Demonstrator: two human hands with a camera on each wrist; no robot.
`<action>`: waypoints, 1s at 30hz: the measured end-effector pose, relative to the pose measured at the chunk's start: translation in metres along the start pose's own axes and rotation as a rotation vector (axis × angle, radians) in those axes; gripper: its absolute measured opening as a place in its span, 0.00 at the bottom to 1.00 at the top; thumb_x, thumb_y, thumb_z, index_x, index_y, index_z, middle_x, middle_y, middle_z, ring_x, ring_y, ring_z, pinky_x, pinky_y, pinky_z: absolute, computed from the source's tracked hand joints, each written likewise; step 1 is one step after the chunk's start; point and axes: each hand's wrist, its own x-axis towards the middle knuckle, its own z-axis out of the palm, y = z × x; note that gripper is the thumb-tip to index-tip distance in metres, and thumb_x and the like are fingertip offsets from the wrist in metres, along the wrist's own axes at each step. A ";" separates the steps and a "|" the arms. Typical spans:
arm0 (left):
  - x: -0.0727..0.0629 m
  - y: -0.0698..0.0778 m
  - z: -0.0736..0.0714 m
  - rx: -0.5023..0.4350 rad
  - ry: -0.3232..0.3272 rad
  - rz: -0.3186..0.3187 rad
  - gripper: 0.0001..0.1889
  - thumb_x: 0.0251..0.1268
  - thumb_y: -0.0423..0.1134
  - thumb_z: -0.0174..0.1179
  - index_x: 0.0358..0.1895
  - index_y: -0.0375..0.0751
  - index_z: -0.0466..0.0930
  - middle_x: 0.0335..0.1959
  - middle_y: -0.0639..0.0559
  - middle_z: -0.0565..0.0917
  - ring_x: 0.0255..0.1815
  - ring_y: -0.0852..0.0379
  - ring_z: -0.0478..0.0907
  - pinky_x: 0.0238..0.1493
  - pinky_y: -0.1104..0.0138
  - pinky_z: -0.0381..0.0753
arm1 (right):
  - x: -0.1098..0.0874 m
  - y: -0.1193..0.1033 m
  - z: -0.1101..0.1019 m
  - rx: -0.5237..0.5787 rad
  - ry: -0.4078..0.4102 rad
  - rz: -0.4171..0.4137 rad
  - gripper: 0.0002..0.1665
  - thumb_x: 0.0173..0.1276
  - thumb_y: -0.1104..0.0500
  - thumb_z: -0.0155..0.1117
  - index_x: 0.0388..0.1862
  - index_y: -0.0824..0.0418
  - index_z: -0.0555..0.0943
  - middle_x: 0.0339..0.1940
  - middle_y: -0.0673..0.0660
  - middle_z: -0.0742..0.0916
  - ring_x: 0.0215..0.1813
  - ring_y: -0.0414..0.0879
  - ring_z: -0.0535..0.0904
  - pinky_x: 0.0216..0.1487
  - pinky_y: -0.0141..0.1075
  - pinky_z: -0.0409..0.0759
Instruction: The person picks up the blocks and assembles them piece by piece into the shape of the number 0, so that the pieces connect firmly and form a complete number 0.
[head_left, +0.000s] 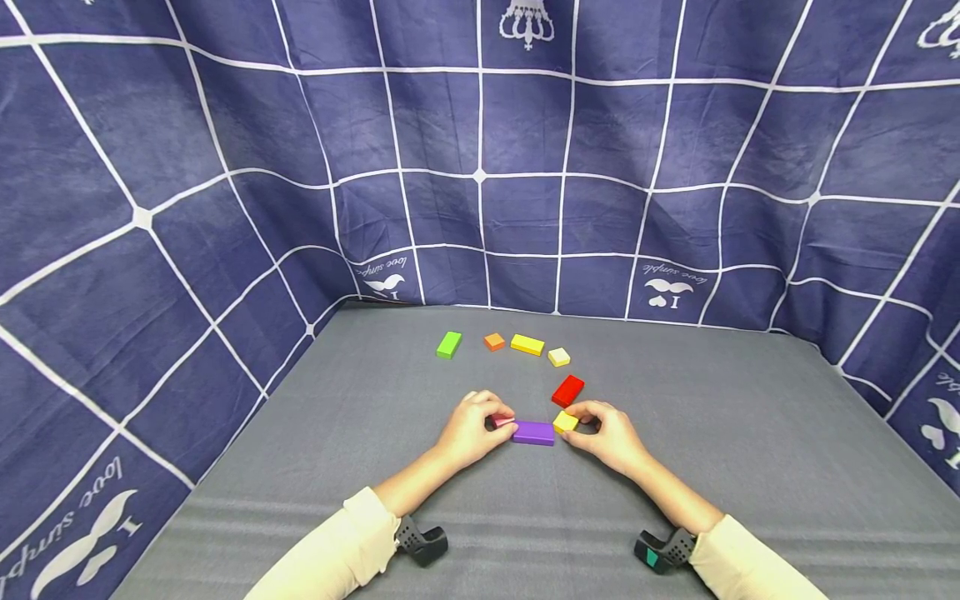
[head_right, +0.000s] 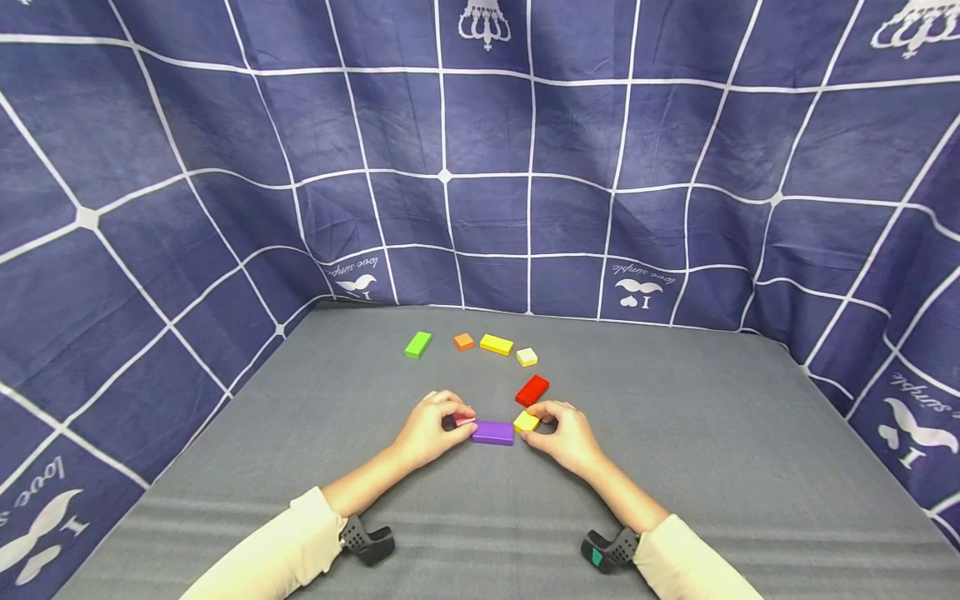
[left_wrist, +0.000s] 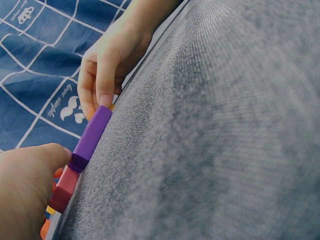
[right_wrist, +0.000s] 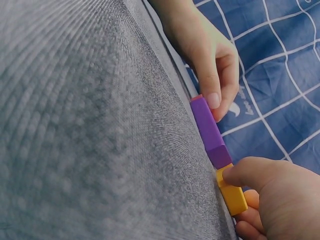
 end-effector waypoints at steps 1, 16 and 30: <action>0.000 0.000 0.000 0.001 0.001 0.000 0.07 0.51 0.37 0.73 0.33 0.41 0.88 0.30 0.54 0.81 0.36 0.57 0.74 0.39 0.64 0.73 | 0.000 0.000 0.000 0.000 -0.001 0.000 0.17 0.49 0.61 0.78 0.40 0.58 0.86 0.34 0.47 0.84 0.39 0.44 0.77 0.41 0.35 0.76; 0.000 -0.001 0.000 0.005 0.006 0.009 0.08 0.50 0.38 0.73 0.33 0.41 0.88 0.30 0.54 0.81 0.36 0.57 0.75 0.38 0.65 0.73 | 0.000 -0.001 0.000 -0.002 -0.013 0.011 0.17 0.50 0.60 0.78 0.40 0.58 0.86 0.34 0.47 0.84 0.40 0.45 0.77 0.41 0.36 0.75; 0.000 -0.001 0.001 0.001 0.006 0.012 0.07 0.50 0.38 0.73 0.33 0.42 0.88 0.30 0.54 0.81 0.36 0.56 0.75 0.38 0.65 0.73 | 0.000 -0.001 -0.001 0.012 -0.012 0.016 0.18 0.50 0.60 0.78 0.41 0.59 0.85 0.35 0.48 0.84 0.40 0.44 0.77 0.42 0.36 0.75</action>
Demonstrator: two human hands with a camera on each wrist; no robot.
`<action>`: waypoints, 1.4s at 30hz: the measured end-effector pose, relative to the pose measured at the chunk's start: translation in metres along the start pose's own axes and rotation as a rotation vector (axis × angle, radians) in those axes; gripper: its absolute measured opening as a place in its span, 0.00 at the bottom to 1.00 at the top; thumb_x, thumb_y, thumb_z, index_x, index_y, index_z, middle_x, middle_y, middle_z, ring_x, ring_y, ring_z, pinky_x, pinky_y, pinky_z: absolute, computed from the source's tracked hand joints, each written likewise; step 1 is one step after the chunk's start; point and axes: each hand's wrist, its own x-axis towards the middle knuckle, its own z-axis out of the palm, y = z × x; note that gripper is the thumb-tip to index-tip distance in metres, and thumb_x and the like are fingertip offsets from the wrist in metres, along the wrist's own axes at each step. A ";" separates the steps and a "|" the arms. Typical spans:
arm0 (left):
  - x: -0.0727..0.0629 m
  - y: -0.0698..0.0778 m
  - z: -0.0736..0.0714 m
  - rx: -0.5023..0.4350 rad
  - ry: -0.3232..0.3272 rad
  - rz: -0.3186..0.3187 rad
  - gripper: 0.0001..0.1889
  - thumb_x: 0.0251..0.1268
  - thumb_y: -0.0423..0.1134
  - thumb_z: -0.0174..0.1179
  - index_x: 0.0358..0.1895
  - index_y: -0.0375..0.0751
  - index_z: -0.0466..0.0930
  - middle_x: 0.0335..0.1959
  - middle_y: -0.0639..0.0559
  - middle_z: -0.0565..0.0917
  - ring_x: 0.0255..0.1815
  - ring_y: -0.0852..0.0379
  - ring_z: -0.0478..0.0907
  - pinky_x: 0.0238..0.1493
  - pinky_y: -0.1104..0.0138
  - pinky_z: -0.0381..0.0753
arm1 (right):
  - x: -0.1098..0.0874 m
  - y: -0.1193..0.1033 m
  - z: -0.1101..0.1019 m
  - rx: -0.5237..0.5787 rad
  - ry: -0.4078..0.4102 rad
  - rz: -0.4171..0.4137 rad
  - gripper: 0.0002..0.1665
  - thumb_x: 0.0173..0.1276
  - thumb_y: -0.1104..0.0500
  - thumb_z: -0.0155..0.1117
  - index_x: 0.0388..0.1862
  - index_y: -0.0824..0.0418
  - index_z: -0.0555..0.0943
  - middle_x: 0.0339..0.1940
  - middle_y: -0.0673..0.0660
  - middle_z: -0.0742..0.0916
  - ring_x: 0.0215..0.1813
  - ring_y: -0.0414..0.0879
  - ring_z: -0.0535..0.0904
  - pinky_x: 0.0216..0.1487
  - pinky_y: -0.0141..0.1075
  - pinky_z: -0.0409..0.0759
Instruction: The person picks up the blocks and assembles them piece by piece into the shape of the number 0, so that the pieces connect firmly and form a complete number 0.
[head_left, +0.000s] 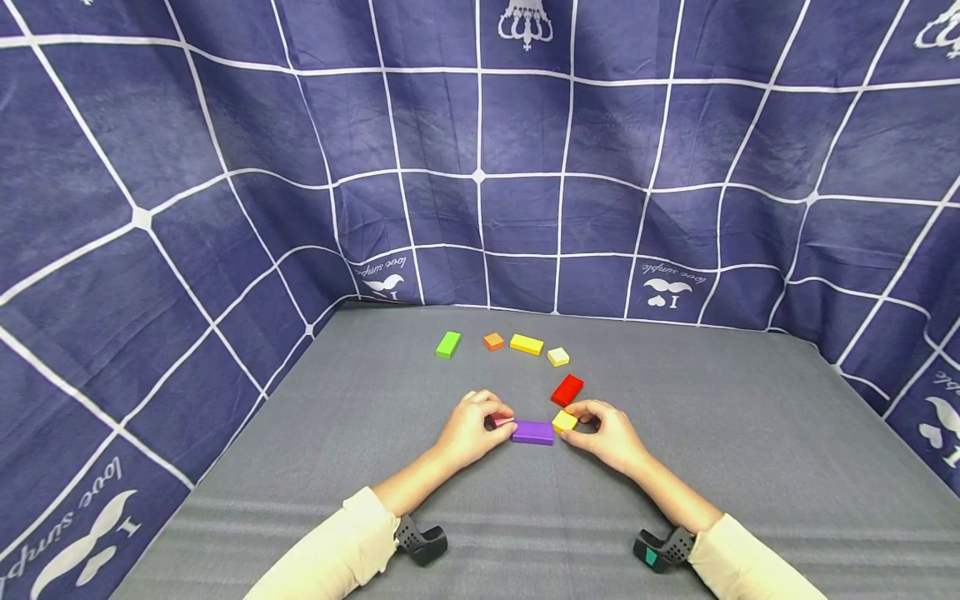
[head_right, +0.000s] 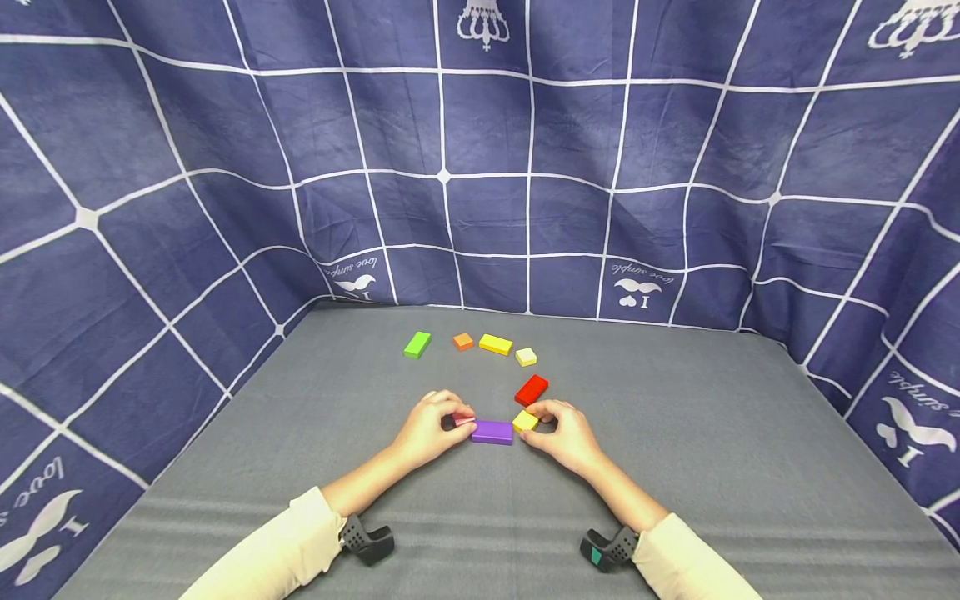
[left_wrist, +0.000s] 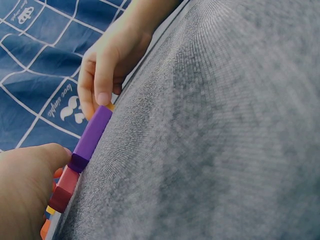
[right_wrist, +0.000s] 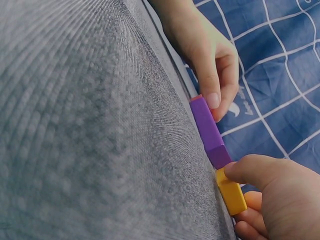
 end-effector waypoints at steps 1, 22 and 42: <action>0.000 0.000 0.000 0.000 -0.001 0.000 0.07 0.50 0.38 0.73 0.33 0.42 0.87 0.30 0.54 0.81 0.36 0.56 0.75 0.38 0.65 0.73 | 0.000 0.000 0.000 0.005 0.005 -0.001 0.18 0.50 0.61 0.78 0.41 0.59 0.85 0.35 0.48 0.85 0.40 0.45 0.78 0.42 0.36 0.75; 0.001 -0.002 -0.001 0.006 -0.020 -0.007 0.07 0.52 0.39 0.73 0.33 0.43 0.88 0.30 0.56 0.81 0.35 0.58 0.74 0.37 0.65 0.73 | -0.004 -0.017 0.016 -0.131 0.181 -0.281 0.12 0.47 0.63 0.80 0.32 0.59 0.87 0.31 0.46 0.86 0.37 0.43 0.78 0.38 0.36 0.74; 0.013 -0.010 -0.017 -0.005 -0.054 0.004 0.08 0.55 0.39 0.71 0.37 0.42 0.88 0.35 0.54 0.83 0.41 0.55 0.77 0.44 0.62 0.75 | -0.006 -0.018 0.018 -0.114 0.170 -0.240 0.10 0.48 0.62 0.80 0.30 0.57 0.87 0.31 0.44 0.84 0.38 0.44 0.76 0.40 0.37 0.72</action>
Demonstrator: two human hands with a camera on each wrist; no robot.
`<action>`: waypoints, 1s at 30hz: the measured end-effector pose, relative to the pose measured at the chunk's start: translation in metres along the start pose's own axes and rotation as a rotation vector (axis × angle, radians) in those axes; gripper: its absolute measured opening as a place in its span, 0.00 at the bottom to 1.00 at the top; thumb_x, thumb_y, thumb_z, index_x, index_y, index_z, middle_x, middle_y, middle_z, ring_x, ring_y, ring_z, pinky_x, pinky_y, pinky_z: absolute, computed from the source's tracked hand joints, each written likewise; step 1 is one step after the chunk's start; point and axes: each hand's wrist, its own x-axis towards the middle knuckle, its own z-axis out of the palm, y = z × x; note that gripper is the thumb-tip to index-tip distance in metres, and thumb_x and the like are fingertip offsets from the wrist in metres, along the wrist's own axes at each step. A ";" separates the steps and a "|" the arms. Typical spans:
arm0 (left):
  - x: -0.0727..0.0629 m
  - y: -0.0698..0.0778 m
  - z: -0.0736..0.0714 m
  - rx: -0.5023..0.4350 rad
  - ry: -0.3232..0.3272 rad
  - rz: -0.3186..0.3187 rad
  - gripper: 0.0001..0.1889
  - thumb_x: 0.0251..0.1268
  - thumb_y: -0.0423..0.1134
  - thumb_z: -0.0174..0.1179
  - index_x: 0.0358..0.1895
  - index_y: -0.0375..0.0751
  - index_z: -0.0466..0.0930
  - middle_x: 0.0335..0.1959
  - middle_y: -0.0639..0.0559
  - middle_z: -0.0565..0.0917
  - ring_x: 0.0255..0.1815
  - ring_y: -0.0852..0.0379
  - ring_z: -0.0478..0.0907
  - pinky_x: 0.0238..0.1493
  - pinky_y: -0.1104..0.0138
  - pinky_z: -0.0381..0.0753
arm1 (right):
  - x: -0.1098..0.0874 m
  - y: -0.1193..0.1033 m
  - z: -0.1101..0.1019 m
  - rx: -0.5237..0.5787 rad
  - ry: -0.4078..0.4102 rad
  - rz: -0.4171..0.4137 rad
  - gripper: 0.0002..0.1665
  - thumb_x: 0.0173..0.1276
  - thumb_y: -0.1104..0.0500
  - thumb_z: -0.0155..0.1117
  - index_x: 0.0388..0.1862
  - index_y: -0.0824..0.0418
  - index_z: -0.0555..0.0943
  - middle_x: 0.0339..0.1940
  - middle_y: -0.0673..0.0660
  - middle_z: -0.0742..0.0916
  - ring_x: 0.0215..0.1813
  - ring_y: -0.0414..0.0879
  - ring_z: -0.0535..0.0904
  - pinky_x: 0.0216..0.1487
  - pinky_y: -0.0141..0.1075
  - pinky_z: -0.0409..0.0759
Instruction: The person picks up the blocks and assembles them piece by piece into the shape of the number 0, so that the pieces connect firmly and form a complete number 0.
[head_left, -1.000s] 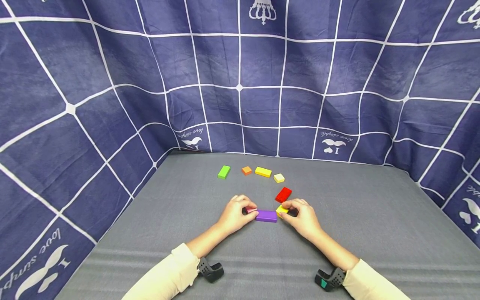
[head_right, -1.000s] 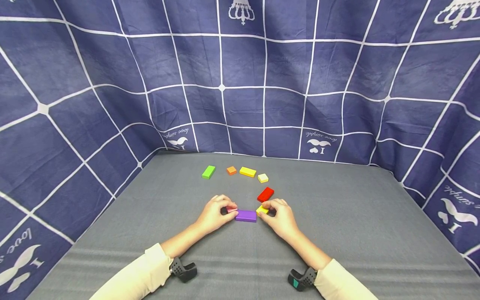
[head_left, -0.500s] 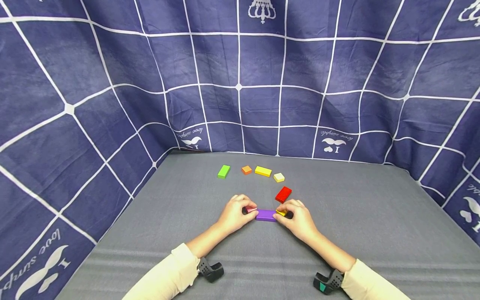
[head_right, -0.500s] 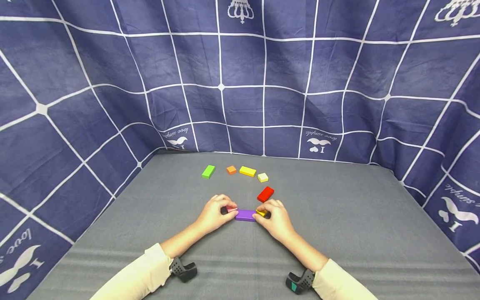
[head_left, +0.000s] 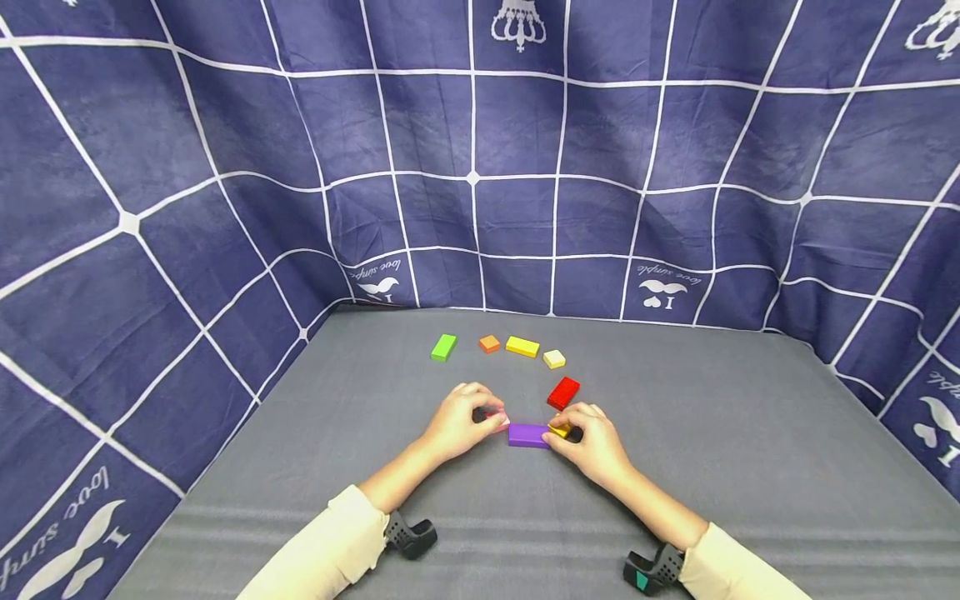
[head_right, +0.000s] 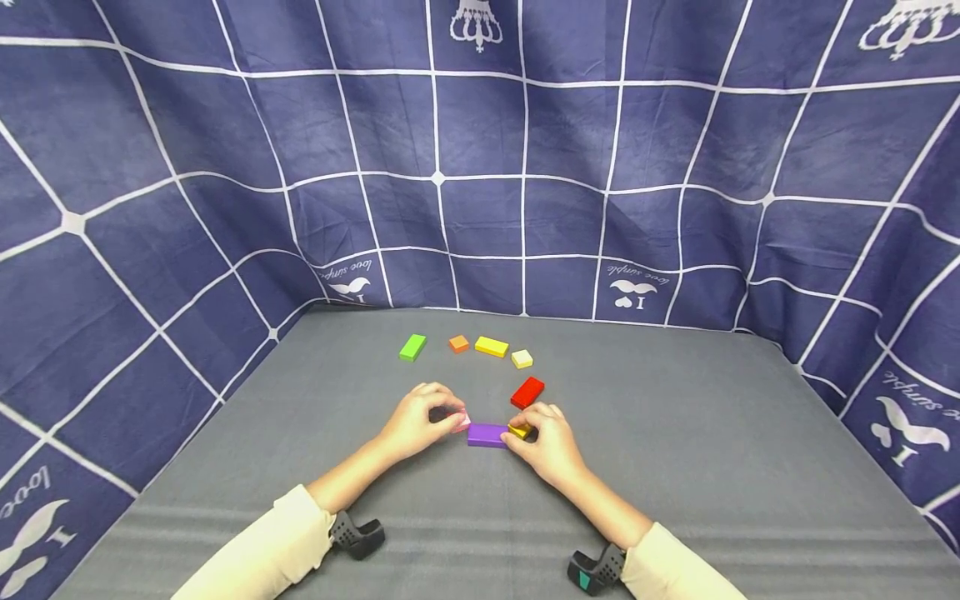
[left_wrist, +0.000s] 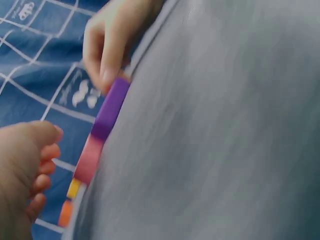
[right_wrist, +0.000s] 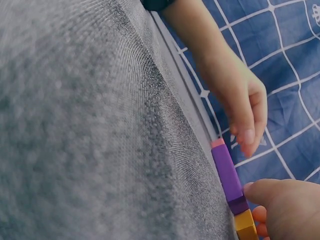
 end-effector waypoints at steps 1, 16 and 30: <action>0.002 -0.004 -0.003 0.008 0.005 -0.003 0.08 0.55 0.38 0.70 0.37 0.41 0.88 0.35 0.53 0.83 0.42 0.54 0.77 0.45 0.61 0.76 | 0.000 0.000 0.000 0.002 0.002 -0.002 0.11 0.48 0.63 0.80 0.31 0.58 0.87 0.31 0.44 0.84 0.38 0.44 0.76 0.40 0.37 0.72; 0.054 -0.084 -0.041 0.189 -0.028 -0.283 0.11 0.54 0.34 0.66 0.42 0.37 0.87 0.45 0.44 0.84 0.51 0.42 0.77 0.54 0.54 0.73 | -0.003 0.003 -0.002 0.007 -0.007 0.017 0.11 0.47 0.60 0.80 0.31 0.56 0.87 0.32 0.44 0.84 0.39 0.41 0.75 0.40 0.36 0.73; 0.077 -0.104 -0.054 0.319 -0.294 -0.392 0.29 0.50 0.31 0.60 0.61 0.37 0.77 0.60 0.41 0.77 0.60 0.40 0.71 0.57 0.51 0.71 | -0.001 0.002 0.001 0.013 0.000 0.000 0.11 0.47 0.61 0.80 0.30 0.56 0.86 0.32 0.45 0.84 0.39 0.41 0.75 0.40 0.36 0.72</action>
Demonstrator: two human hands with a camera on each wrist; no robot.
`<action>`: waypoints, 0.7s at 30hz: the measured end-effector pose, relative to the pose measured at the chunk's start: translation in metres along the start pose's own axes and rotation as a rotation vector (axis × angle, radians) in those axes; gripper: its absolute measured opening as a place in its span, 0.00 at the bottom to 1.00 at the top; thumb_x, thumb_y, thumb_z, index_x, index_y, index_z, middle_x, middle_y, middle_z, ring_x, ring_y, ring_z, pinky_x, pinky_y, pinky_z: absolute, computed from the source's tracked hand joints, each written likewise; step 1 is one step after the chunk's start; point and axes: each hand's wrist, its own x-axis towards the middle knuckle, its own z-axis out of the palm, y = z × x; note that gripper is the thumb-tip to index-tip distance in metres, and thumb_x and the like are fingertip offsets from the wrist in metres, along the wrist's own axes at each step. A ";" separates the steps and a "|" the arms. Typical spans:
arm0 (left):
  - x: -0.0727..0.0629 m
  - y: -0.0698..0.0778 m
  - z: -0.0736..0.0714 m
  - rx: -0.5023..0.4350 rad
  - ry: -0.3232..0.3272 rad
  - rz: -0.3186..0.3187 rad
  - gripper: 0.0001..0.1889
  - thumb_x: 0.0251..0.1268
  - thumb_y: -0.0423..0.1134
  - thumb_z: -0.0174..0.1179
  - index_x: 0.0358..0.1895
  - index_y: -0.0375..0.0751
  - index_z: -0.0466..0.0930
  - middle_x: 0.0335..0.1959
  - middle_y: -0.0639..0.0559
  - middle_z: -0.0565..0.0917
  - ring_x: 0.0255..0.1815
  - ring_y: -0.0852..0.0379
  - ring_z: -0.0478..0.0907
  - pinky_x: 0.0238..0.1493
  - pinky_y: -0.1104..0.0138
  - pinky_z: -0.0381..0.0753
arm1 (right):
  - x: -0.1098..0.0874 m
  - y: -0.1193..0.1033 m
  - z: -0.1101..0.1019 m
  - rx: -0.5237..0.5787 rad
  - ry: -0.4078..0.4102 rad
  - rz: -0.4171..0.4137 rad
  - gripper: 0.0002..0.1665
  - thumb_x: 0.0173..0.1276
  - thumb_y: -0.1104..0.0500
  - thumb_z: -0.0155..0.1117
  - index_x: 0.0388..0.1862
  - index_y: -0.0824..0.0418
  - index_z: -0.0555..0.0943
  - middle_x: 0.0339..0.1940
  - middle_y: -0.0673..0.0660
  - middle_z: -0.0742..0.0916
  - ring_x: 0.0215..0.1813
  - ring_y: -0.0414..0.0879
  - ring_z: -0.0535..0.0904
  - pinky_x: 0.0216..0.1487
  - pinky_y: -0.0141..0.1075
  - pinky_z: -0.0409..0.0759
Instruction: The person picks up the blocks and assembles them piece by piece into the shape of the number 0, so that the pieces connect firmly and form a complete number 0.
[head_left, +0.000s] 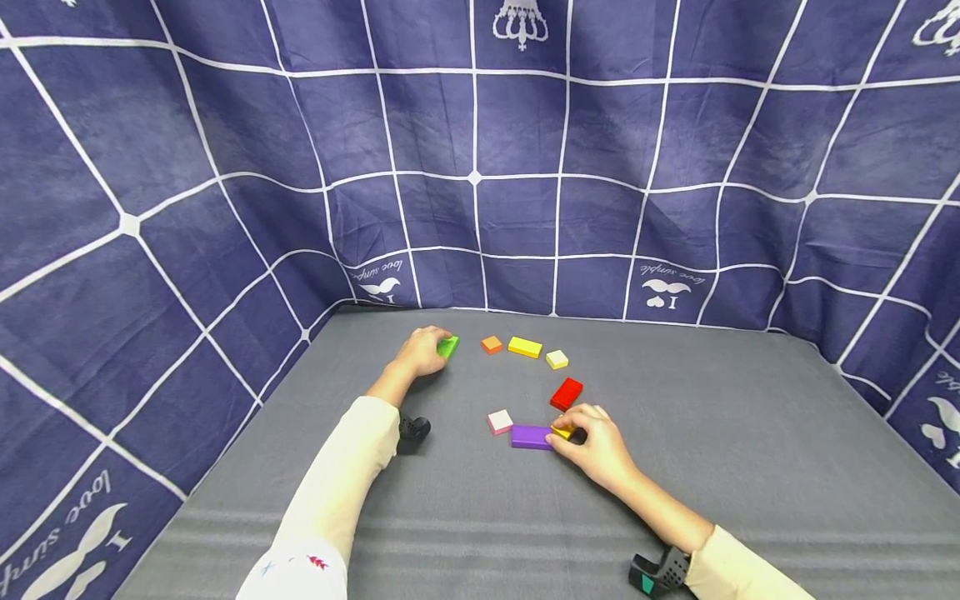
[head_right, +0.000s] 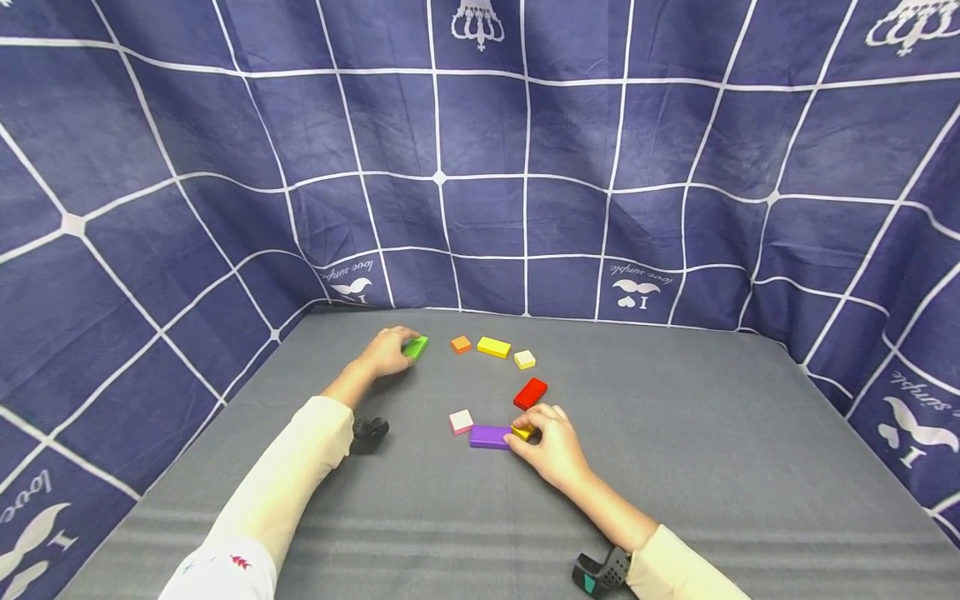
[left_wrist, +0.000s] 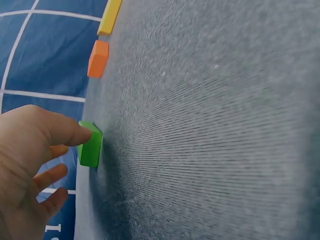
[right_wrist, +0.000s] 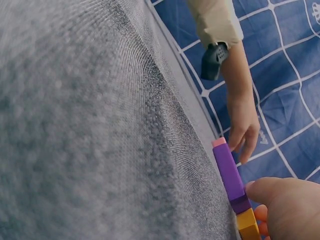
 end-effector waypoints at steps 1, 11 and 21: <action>0.002 -0.001 0.000 0.000 -0.008 -0.013 0.30 0.50 0.31 0.60 0.62 0.37 0.76 0.61 0.41 0.76 0.60 0.40 0.70 0.56 0.51 0.71 | 0.000 0.000 0.000 0.000 0.001 0.000 0.11 0.47 0.61 0.80 0.30 0.56 0.86 0.32 0.45 0.84 0.39 0.41 0.75 0.40 0.36 0.72; 0.010 -0.012 0.006 -0.115 -0.008 -0.037 0.35 0.45 0.35 0.62 0.64 0.35 0.72 0.63 0.37 0.74 0.58 0.39 0.72 0.58 0.52 0.70 | 0.000 0.002 0.001 0.006 -0.004 0.002 0.11 0.48 0.61 0.79 0.31 0.57 0.86 0.32 0.45 0.84 0.39 0.42 0.75 0.41 0.36 0.72; 0.010 -0.006 0.005 -0.107 -0.079 -0.034 0.35 0.47 0.39 0.65 0.65 0.37 0.72 0.63 0.38 0.73 0.63 0.37 0.68 0.61 0.49 0.67 | 0.001 0.003 0.001 -0.007 0.001 0.005 0.11 0.47 0.60 0.80 0.30 0.56 0.86 0.32 0.45 0.84 0.39 0.41 0.74 0.40 0.36 0.72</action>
